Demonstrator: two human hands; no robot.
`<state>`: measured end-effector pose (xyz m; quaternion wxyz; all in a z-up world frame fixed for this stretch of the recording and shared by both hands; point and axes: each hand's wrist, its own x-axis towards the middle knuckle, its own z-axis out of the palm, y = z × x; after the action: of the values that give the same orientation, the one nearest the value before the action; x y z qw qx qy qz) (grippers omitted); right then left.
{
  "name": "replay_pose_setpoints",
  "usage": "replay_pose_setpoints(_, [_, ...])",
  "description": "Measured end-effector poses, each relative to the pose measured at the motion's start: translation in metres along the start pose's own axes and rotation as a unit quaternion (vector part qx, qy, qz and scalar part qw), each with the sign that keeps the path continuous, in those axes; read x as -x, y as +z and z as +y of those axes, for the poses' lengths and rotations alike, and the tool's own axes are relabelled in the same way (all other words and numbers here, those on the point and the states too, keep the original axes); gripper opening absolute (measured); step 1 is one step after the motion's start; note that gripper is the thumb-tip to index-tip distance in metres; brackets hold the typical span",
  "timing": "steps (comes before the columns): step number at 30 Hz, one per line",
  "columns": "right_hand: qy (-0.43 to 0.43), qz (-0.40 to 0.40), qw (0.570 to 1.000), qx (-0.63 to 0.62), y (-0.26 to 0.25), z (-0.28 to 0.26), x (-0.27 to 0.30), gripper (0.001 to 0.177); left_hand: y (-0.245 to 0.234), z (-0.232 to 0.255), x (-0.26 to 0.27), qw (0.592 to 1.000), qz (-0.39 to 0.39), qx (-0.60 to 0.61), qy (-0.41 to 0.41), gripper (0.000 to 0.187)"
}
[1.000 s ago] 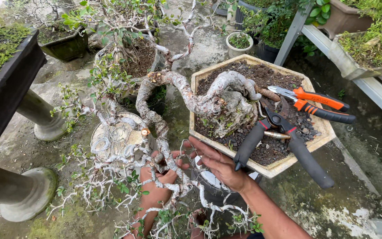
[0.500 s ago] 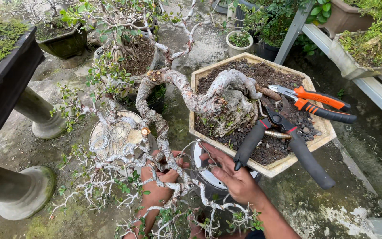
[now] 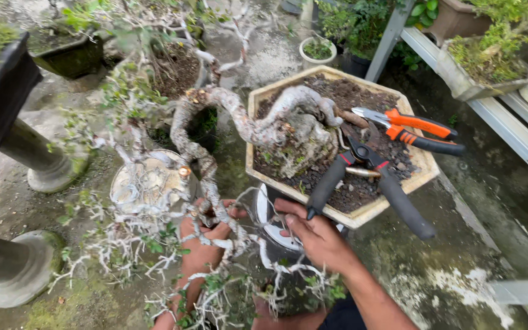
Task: The person sits on the ground and wraps a thin wire around the branches of a bonsai tree to shape them. They use their hands to carefully position and secure the wire along the branches.
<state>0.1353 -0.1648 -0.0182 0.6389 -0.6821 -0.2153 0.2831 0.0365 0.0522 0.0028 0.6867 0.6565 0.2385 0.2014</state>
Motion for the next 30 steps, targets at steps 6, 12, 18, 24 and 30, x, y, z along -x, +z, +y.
replay_pose_setpoints(6, [0.029,-0.091,0.979,-0.179,-0.034,0.043,0.024,0.037,0.005,-0.010,-0.001,0.996,0.023,0.092,0.006,0.012])
replay_pose_setpoints(12, [0.066,-0.060,0.947,-0.310,-0.046,0.091,0.015,0.033,0.011,0.007,0.008,0.998,0.012,0.063,0.012,0.014])
replay_pose_setpoints(18, [0.130,0.116,0.984,0.034,-0.018,0.033,0.029,0.024,0.009,-0.008,0.006,0.992,0.016,0.121,0.019,0.033])
replay_pose_setpoints(24, [-0.220,0.255,0.909,0.246,-0.005,0.007,0.056,0.019,0.010,-0.017,0.000,0.980,0.006,0.199,0.017,0.024])
replay_pose_setpoints(30, [-0.331,0.224,0.882,0.251,-0.011,0.030,0.075,0.019,0.011,-0.024,-0.002,0.959,0.020,0.281,-0.028,0.025])
